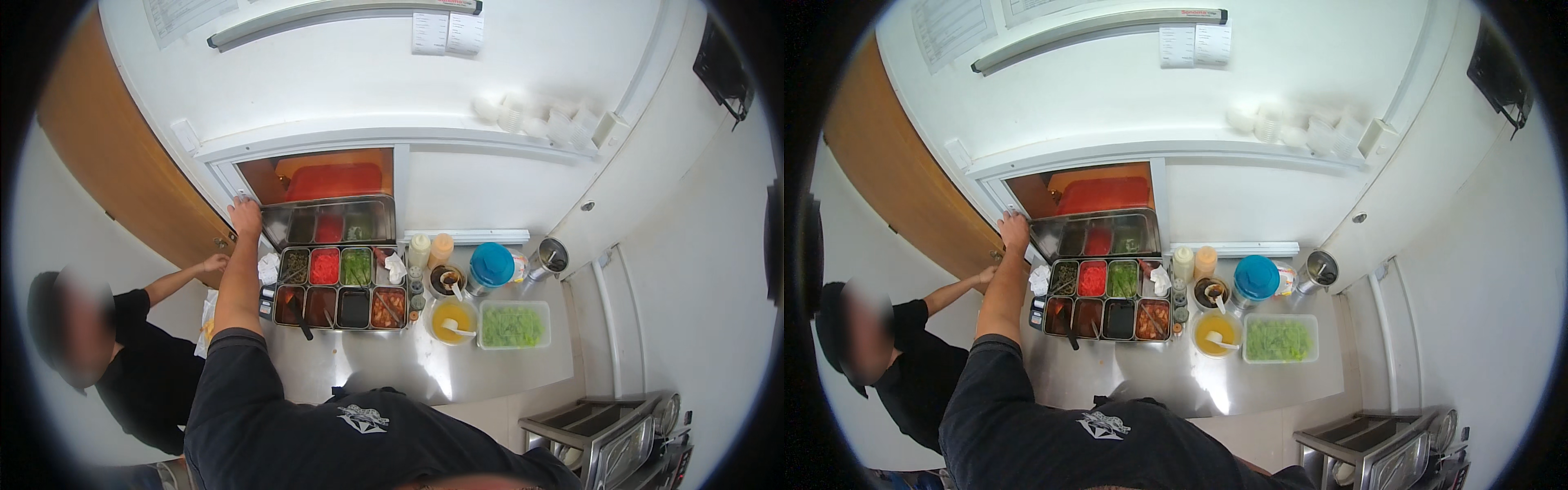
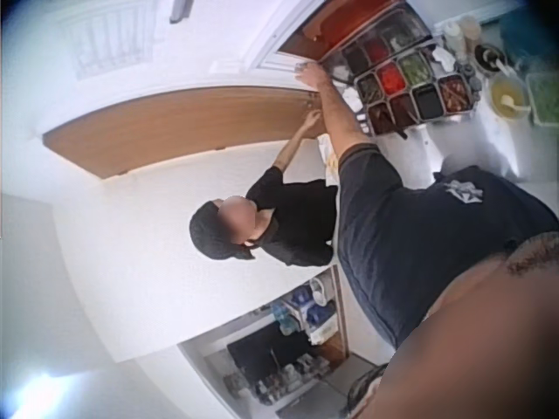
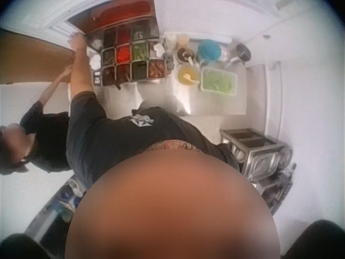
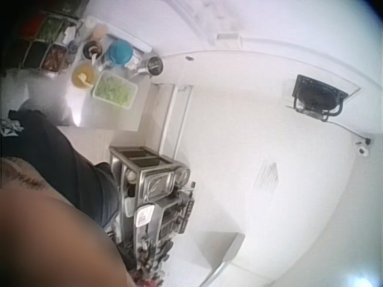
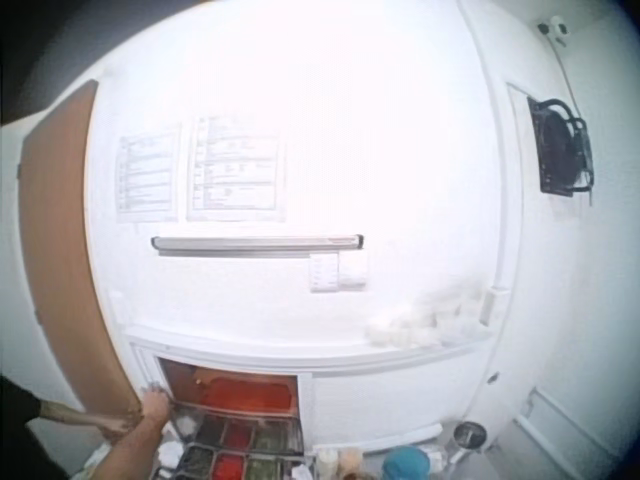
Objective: The person assembles two bowls by adding cooked meat, lettuce, and various sauces from containers. They then place the bowls into a warming cabinet and prepare two small cups with sauce before handing them to a coworker.
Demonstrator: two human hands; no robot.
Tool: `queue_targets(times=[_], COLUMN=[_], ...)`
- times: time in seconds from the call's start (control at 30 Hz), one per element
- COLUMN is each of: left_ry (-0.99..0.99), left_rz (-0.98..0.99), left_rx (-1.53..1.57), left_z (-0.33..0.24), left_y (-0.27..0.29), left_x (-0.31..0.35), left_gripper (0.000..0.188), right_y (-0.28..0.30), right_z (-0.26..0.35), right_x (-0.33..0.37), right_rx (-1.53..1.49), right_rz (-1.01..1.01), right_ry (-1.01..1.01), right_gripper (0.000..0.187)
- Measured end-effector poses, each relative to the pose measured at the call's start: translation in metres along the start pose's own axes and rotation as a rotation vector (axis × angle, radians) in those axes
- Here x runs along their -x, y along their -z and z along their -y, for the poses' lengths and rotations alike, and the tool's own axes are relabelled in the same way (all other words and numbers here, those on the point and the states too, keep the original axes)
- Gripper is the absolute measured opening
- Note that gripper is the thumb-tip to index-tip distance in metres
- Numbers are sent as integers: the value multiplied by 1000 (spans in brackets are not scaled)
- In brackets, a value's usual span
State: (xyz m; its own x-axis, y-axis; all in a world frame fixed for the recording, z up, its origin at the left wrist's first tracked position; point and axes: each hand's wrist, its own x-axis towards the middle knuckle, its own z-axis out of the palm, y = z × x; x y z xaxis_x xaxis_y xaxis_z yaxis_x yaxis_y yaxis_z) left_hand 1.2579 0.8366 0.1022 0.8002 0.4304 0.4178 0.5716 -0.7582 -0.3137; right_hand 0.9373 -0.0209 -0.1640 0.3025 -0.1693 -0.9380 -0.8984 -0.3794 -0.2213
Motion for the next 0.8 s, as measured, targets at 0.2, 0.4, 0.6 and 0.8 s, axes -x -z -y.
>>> queue_targets(times=[0.2, 0.4, 0.6, 0.8], left_ry=[92, 178, 134, 109], left_rz=[58, 53, 70, -1], left_rx=[133, 299, 344, 356], left_z=[-10, -33, -39, -26], left_y=[11, 24, 29, 30], left_x=[12, 31, 51, 67], left_gripper=[22, 37, 40, 41], right_y=[2, -4, -37, -77], right_z=[-25, -23, 6, 31], right_x=[11, 1, -17, -30], right_rx=[11, 52, 145, 269], right_rz=[-5, 16, 79, 152], right_ry=[7, 21, 45, 141], right_gripper=[31, 32, 32, 33])
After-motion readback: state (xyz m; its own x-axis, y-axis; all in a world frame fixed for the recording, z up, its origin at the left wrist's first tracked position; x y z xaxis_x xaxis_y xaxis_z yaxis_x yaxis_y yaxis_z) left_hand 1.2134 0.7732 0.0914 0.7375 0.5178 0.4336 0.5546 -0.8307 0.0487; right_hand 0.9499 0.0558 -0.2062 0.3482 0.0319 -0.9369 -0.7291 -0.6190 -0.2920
